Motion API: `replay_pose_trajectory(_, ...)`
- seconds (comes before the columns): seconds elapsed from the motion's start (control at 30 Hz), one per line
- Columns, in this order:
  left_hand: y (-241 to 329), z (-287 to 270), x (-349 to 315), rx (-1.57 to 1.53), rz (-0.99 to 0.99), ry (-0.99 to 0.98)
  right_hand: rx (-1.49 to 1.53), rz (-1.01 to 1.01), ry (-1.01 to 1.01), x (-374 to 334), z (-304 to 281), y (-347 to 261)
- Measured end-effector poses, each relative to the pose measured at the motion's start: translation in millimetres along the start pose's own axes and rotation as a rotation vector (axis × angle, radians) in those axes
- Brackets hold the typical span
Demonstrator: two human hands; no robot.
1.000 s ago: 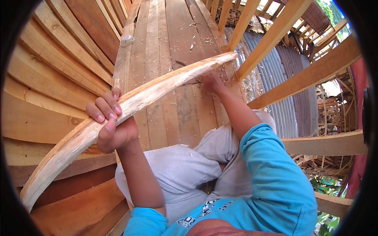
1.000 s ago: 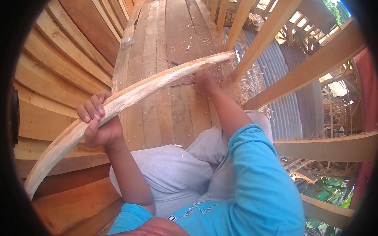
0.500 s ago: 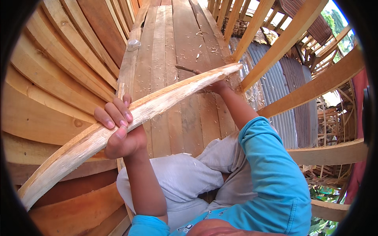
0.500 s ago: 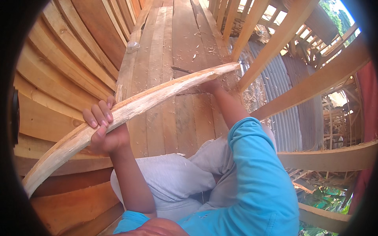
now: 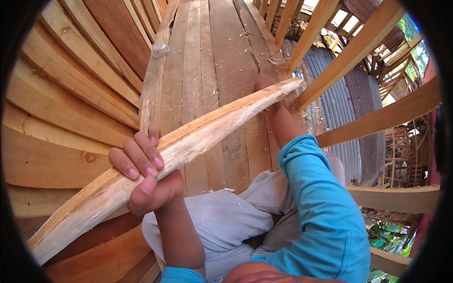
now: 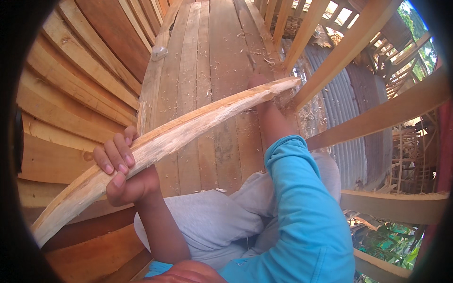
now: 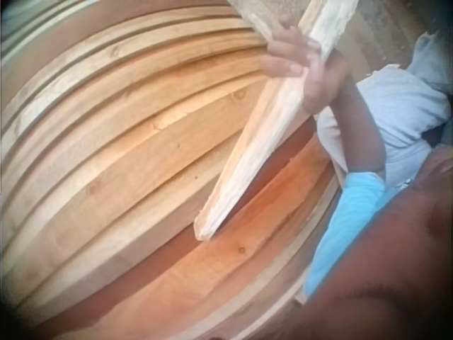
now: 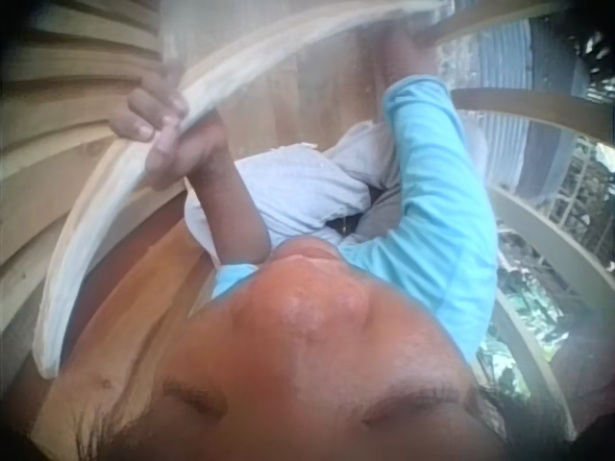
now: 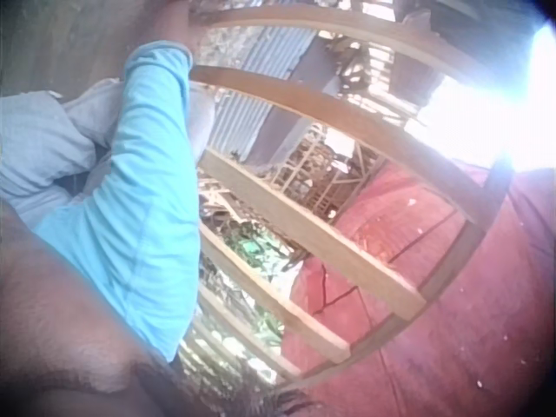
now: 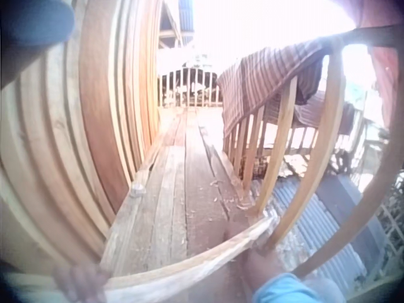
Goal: The person sits on a wooden floor and uses a knife to shave and shape a long, curved piece of wood. They hold the wood with their left hand and repeatedly scrape the surface with the knife in their right hand, removing thin shavings.
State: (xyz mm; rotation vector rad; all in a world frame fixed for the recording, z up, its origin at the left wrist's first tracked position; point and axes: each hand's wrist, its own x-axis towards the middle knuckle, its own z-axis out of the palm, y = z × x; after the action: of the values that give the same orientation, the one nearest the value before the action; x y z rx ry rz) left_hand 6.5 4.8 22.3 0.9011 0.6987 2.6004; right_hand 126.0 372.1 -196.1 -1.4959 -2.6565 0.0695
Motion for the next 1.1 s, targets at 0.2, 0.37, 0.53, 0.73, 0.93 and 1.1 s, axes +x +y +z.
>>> replay_pose_trajectory(0.2,-0.9,0.0,0.3,-0.015,0.0,-0.021,0.126,0.022,0.326,4.6,26.6,1.7)
replay_pose_trajectory(0.37,0.1,-0.4,-0.7,-0.012,0.007,-0.001,0.299,0.028,0.414,-13.6,40.6,-29.9)
replay_pose_trajectory(0.53,-0.1,-3.7,0.3,-0.056,-0.004,-0.039,0.491,0.215,0.456,-36.2,43.3,-57.6)
replay_pose_trajectory(0.73,-0.5,-2.9,-0.6,-0.051,-0.015,-0.026,0.605,0.394,0.489,-37.2,38.7,-62.8)
replay_pose_trajectory(0.93,1.5,-1.9,-0.5,-0.08,-0.036,-0.066,0.596,0.519,0.55,-15.7,35.3,-47.2)
replay_pose_trajectory(1.1,1.9,-0.1,-1.1,-0.067,-0.036,-0.053,0.589,0.534,0.561,3.2,28.5,-31.8)
